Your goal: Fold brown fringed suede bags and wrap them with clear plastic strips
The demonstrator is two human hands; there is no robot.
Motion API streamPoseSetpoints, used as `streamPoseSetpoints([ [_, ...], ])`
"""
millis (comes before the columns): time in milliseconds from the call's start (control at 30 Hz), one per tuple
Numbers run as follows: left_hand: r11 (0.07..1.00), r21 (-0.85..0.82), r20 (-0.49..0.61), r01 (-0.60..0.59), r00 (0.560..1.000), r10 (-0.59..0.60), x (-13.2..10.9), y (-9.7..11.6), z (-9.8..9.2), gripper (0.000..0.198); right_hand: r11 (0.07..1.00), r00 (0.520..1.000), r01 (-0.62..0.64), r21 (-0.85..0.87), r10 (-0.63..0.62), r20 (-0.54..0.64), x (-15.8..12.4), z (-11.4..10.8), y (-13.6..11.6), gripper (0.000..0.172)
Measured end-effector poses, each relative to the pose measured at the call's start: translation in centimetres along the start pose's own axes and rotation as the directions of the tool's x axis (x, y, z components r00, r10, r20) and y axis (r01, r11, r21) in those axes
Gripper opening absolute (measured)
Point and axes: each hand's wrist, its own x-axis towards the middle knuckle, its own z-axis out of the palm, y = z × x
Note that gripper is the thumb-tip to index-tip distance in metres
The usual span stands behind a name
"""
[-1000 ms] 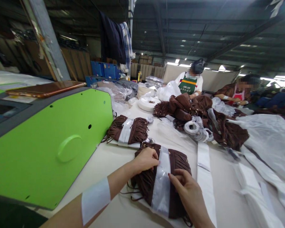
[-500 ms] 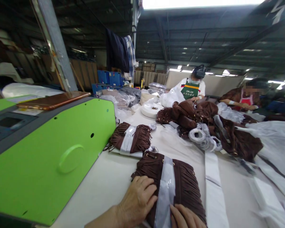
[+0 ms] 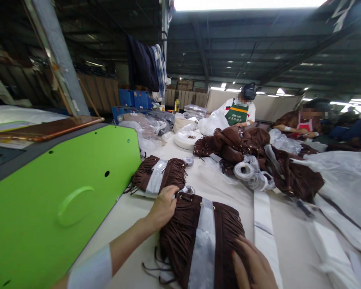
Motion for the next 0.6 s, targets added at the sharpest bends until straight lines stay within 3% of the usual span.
streamPoseSetpoints([
  [100,0.992,0.057,0.169,-0.108,0.981,0.097,4.5,1.3,1.3,0.031,0.998,0.998,0.060,-0.014,-0.060,0.026,3.0,1.0,-2.3,0.031],
  [167,0.983,0.119,0.280,-0.137,0.955,0.100,6.8,1.9,2.1,0.018,0.998,0.998,0.055,-0.026,-0.054,0.026,4.2,2.2,-3.4,0.031],
  [233,0.972,0.182,0.362,-0.147,0.929,0.073,8.3,2.2,2.7,0.017,0.997,0.998,0.066,-0.043,-0.065,0.019,4.6,3.4,-3.8,0.032],
  [433,0.955,0.217,0.530,-0.204,0.846,0.060,10.5,2.0,2.6,0.019,0.995,0.995,-0.087,-0.049,0.084,-0.057,2.9,5.6,-2.8,0.044],
  [600,0.952,0.144,0.613,-0.270,0.779,0.128,10.9,1.7,1.6,0.017,1.000,0.998,-0.006,0.004,0.006,-0.064,2.6,5.9,-2.0,0.036],
])
